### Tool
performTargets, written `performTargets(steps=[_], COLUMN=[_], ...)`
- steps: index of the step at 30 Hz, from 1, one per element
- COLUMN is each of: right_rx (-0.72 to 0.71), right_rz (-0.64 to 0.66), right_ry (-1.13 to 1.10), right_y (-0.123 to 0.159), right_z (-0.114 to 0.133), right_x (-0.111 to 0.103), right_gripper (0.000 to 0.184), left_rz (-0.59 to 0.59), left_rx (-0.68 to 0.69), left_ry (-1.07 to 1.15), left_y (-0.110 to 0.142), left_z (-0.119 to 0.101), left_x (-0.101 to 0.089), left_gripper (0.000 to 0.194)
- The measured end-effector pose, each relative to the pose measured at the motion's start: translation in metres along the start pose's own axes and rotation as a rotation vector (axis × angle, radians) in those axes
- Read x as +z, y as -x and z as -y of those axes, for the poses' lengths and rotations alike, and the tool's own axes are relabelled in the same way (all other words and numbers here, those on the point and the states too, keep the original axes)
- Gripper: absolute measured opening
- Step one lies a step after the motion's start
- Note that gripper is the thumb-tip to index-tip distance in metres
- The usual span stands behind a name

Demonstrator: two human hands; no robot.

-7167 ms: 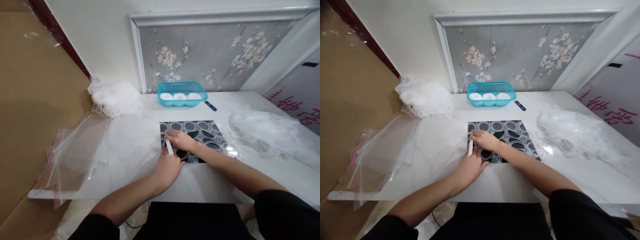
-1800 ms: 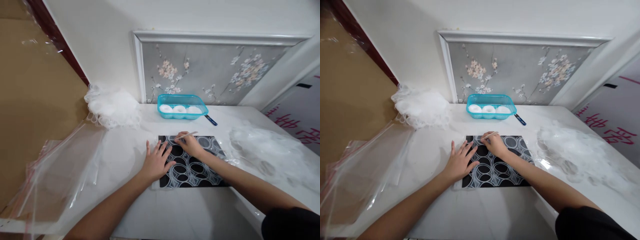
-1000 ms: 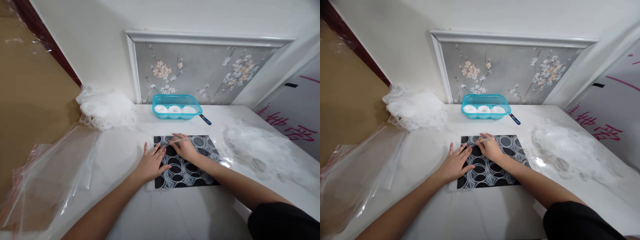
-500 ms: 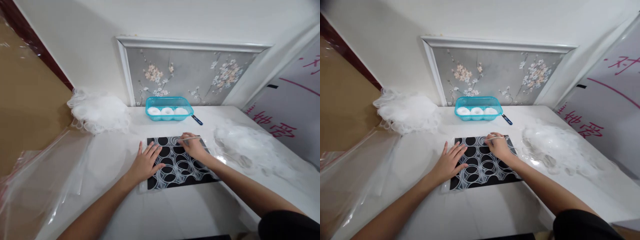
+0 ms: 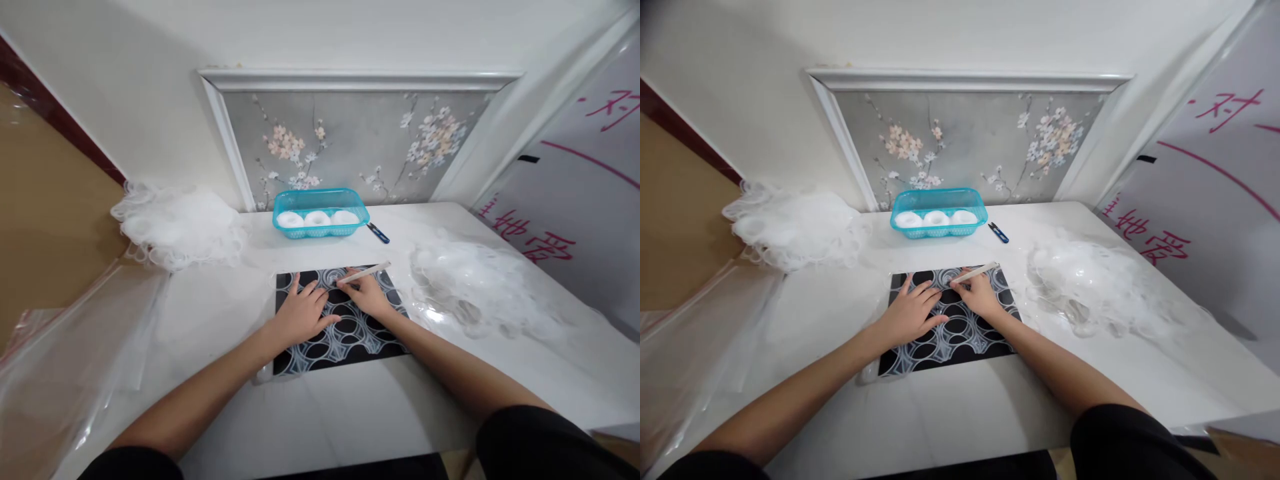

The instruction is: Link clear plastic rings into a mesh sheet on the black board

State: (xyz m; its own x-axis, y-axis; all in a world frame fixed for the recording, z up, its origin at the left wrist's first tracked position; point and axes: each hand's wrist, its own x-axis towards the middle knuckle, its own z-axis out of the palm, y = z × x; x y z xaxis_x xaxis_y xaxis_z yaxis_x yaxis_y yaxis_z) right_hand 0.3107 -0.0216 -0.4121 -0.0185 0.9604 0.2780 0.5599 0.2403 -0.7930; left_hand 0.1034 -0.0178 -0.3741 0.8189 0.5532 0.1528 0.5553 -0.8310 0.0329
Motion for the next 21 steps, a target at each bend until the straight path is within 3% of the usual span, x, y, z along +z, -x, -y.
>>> performTargets(steps=[4,9,11,13,15,18,21], right_rx=[-0.045,-0.318,-0.276,-0.120,-0.088,-0.152,-0.104], right_rz=[0.015,0.038,-0.122,-0.413,-0.508,-0.311,-0.100], right_ry=[0.096,0.540,0.625,0.605,0.601,0.593,0.447], right_y=[0.005,-0.013,-0.033,-0.048,-0.050,-0.027,0.001], right_z=[0.002,0.012,0.013,0.010,0.006,0.000,-0.006], right_x=[0.003,-0.009,-0.027,-0.048,-0.065,-0.070,-0.058], right_gripper=[0.016,0.021,0.023,0.022,0.023,0.020,0.016], left_rz=[-0.009,0.034,0.055,0.069,0.073,0.028,-0.054], left_rx=[0.006,0.011,0.006,0.010,0.014,-0.014,-0.005], left_ry=[-0.011,0.025,0.035,0.035,0.014,-0.044,-0.058], left_y=[0.004,0.005,0.003,0.001,-0.004,-0.014,-0.029], left_z=[-0.002,-0.002,-0.002,-0.002,-0.003,-0.010,-0.019], left_x=[0.006,0.003,0.001,-0.001,-0.003,-0.005,-0.004], left_gripper=[0.059,0.066,0.069,0.070,0.070,0.068,0.066])
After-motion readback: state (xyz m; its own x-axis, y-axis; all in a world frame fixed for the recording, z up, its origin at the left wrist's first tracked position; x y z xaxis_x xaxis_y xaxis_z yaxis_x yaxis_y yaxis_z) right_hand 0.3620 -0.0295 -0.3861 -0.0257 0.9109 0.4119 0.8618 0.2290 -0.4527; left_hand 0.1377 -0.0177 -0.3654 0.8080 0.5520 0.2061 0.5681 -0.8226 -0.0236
